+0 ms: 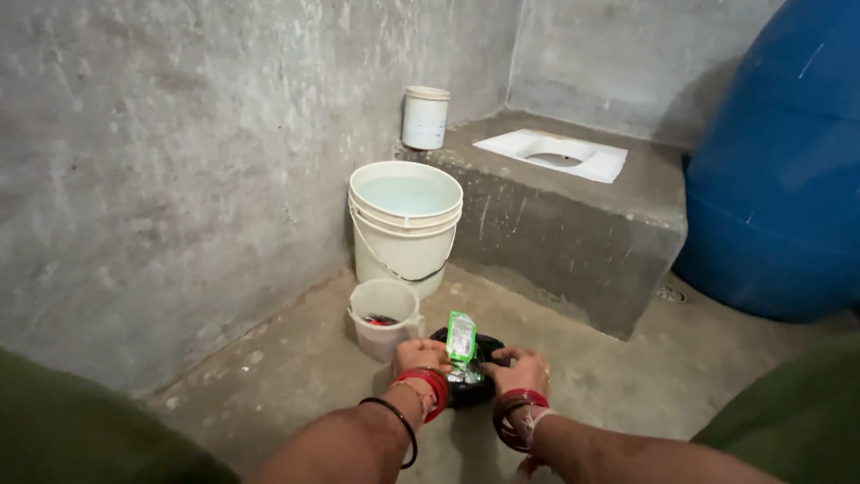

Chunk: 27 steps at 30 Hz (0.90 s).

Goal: The person sits on the floor and repeatedly picks small wrapped items from a white plastic cup, then places them into a black plastic bag. The person handles the items one at a time, transferring them between the cup and the bag.

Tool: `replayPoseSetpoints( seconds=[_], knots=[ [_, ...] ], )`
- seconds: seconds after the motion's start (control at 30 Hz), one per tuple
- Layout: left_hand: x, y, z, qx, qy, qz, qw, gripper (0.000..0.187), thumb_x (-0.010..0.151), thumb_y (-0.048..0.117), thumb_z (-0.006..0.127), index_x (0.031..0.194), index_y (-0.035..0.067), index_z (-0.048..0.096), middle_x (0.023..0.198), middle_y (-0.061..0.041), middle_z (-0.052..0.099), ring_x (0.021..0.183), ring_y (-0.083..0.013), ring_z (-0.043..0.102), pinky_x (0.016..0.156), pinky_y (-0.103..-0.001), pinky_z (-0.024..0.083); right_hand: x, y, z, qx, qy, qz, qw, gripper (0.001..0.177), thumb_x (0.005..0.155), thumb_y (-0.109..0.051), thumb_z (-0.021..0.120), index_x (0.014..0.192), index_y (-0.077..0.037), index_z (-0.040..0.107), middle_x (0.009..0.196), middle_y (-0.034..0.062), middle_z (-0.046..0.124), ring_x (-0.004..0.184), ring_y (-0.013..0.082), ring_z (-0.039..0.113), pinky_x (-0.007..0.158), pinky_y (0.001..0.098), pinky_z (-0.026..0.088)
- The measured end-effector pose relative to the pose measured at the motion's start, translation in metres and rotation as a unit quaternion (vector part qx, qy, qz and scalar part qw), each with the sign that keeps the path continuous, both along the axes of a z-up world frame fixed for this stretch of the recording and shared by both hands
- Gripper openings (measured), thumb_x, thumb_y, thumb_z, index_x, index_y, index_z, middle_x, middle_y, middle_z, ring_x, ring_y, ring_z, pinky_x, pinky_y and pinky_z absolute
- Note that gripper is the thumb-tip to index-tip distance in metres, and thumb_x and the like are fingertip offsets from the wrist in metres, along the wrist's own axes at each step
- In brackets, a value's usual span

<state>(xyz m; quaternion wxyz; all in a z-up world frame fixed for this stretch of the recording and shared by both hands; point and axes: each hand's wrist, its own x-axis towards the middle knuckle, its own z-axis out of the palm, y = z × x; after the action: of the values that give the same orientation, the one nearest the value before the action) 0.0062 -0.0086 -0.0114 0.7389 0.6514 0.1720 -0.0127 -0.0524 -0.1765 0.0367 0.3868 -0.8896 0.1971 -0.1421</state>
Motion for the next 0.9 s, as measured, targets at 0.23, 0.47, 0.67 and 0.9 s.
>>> replayPoseSetpoints(
  seconds=[0.23, 0.47, 0.67, 0.9],
  knots=[
    [-0.013, -0.008, 0.014, 0.011, 0.018, 0.009, 1.000, 0.012, 0.077, -0.006, 0.071, 0.086, -0.001, 0.076, 0.076, -0.012, 0.078, 0.061, -0.0175, 0.073, 0.057, -0.030, 0.058, 0.013, -0.008, -0.023, -0.051, 0.002, -0.003, 0.999, 0.062, 0.068, -0.028, 0.089, 0.126, -0.020, 0.069, 0.138, 0.0107, 0.061, 0.135, 0.0327, 0.049, 0.113, 0.0434, 0.043],
    [-0.013, -0.008, 0.025, 0.067, 0.033, -0.025, 0.997, 0.012, 0.077, -0.005, 0.071, 0.085, 0.001, 0.075, 0.076, -0.012, 0.076, 0.062, -0.0185, 0.073, 0.058, -0.032, 0.057, 0.025, -0.024, -0.039, -0.011, 0.033, -0.055, 0.998, 0.070, 0.073, -0.025, 0.088, 0.137, -0.011, 0.060, 0.142, 0.0171, 0.059, 0.136, 0.0359, 0.052, 0.112, 0.0452, 0.043],
    [-0.012, -0.009, 0.025, 0.135, 0.018, 0.042, 0.990, 0.013, 0.075, 0.000, 0.065, 0.073, 0.004, 0.077, 0.069, -0.013, 0.074, 0.065, -0.0240, 0.073, 0.064, -0.034, 0.055, 0.035, -0.034, -0.058, -0.026, 0.109, -0.100, 0.989, 0.080, 0.074, -0.044, 0.088, 0.138, -0.005, 0.060, 0.136, 0.0231, 0.063, 0.129, 0.0401, 0.060, 0.108, 0.0460, 0.049],
    [0.004, -0.016, 0.004, 0.134, 0.008, 0.049, 0.990, 0.011, 0.076, 0.001, 0.064, 0.071, 0.002, 0.074, 0.066, -0.013, 0.072, 0.064, -0.0240, 0.070, 0.064, -0.036, 0.055, 0.041, -0.054, -0.072, 0.027, 0.195, -0.102, 0.975, 0.065, 0.080, -0.062, 0.071, 0.107, -0.004, 0.082, 0.119, 0.0266, 0.073, 0.114, 0.0454, 0.069, 0.102, 0.0498, 0.052]
  ],
)
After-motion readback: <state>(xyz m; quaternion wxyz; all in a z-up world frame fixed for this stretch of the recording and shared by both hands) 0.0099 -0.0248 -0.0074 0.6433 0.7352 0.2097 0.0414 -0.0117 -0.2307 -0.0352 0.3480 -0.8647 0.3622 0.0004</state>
